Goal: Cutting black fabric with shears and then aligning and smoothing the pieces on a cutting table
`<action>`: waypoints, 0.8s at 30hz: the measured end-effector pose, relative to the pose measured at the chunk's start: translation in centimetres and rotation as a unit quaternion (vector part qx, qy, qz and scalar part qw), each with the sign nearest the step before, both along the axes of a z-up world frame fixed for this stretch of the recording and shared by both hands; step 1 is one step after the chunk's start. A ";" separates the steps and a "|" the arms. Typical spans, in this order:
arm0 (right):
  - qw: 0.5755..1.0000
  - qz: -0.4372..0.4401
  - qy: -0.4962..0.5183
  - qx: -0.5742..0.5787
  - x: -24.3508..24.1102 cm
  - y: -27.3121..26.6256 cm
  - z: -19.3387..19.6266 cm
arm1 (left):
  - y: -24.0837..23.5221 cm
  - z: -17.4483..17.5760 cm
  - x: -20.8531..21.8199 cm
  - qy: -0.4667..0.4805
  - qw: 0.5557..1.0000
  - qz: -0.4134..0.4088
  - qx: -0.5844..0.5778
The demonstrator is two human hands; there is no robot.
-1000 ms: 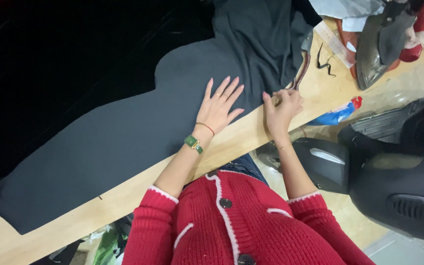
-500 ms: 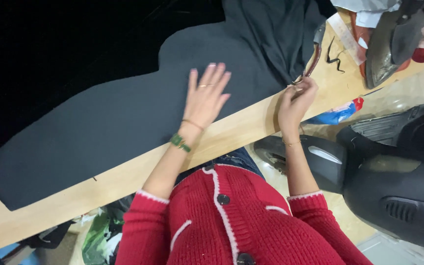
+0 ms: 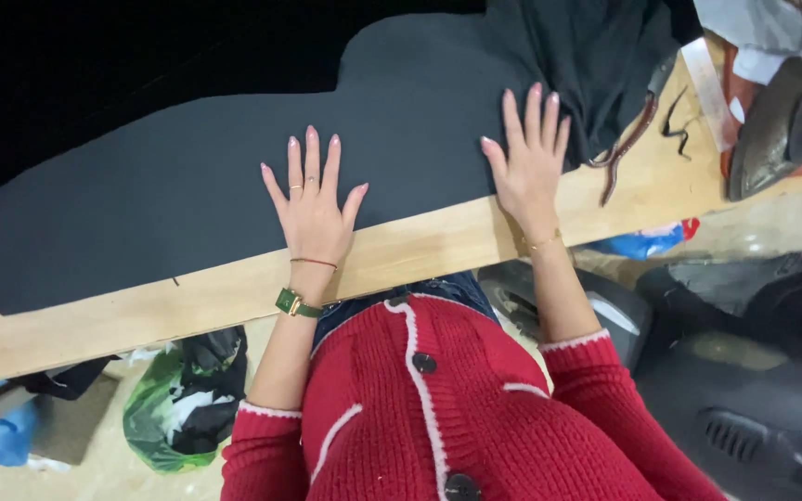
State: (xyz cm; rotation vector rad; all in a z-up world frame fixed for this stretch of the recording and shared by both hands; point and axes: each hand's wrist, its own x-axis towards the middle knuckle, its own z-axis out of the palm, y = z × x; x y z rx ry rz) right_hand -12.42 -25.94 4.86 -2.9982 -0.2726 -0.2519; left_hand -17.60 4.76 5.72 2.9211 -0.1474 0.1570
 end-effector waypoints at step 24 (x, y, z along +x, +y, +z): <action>0.998 0.000 -0.030 0.062 -0.2 -5.5 -2.1 | -13.0 -5.0 7.3 -0.071 0.973 -0.195 -0.102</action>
